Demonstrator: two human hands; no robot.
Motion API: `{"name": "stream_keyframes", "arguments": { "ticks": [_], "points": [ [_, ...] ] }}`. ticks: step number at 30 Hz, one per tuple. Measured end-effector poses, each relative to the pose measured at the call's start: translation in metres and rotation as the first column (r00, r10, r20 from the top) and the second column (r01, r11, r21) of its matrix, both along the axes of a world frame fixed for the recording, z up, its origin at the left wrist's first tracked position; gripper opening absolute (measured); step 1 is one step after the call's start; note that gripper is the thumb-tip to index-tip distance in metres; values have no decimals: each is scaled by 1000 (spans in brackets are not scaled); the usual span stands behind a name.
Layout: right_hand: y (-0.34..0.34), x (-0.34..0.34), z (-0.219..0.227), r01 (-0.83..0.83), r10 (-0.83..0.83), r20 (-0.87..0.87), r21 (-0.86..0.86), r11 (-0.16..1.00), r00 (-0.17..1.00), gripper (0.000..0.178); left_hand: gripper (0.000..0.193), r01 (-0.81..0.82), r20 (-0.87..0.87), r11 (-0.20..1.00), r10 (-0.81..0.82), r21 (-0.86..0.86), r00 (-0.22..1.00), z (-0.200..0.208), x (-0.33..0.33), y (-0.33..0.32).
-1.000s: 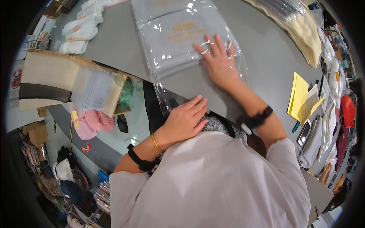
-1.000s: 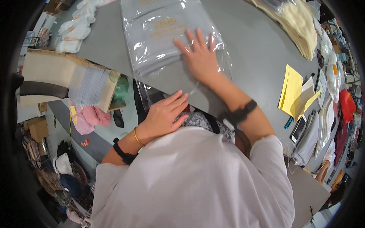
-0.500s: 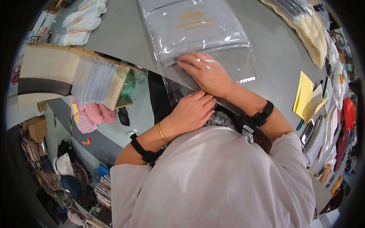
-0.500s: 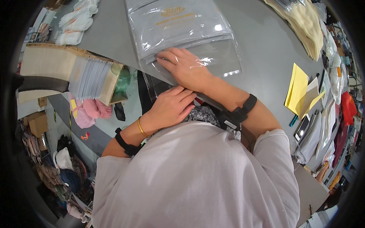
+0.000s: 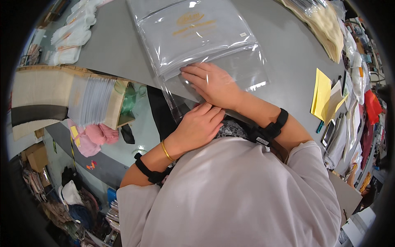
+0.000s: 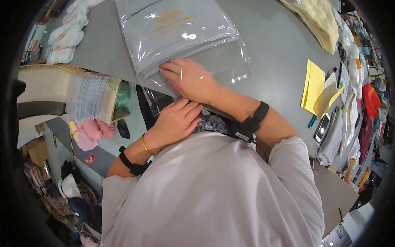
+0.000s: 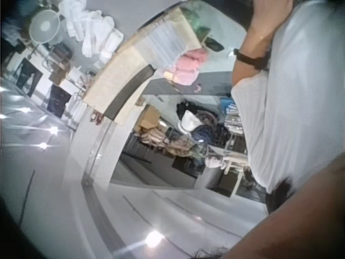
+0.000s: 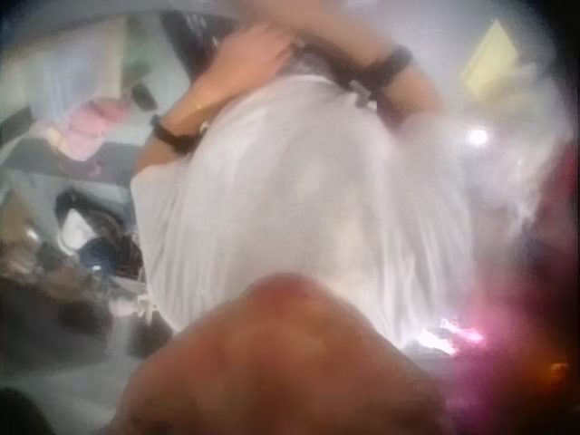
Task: The person repeatedly places folded gray garments into clear plastic zip-top bags on a gray table, seals each bag, and stacks them. The person handles the garments and bags by hand without using tools.
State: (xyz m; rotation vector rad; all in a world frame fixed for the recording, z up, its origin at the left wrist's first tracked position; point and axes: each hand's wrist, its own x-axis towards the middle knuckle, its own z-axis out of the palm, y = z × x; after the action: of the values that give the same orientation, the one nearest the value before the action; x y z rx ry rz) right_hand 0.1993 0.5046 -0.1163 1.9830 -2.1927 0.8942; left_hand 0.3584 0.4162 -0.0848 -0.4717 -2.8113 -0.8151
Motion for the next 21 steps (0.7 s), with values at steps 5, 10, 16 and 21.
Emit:
{"name": "stream_keyframes", "arguments": {
  "ticks": [5,10,16,21],
  "points": [
    [-22,-8,-1,-70,69,26,53,996,997,44,42,2,37,1000,-1,-8,999,1,0,0],
    [-44,-14,17,-13,-29,141,291,957,990,50,43,0,13,999,0,-39,1000,4,-2,0],
    [30,-37,21,339,-330,-89,136,931,940,61,40,-5,15,1000,5,-26,1000,1,-3,-4],
    [39,-62,20,382,-389,-32,281,880,921,57,34,52,2,998,-52,-29,999,9,-4,-7]
  ]
}}
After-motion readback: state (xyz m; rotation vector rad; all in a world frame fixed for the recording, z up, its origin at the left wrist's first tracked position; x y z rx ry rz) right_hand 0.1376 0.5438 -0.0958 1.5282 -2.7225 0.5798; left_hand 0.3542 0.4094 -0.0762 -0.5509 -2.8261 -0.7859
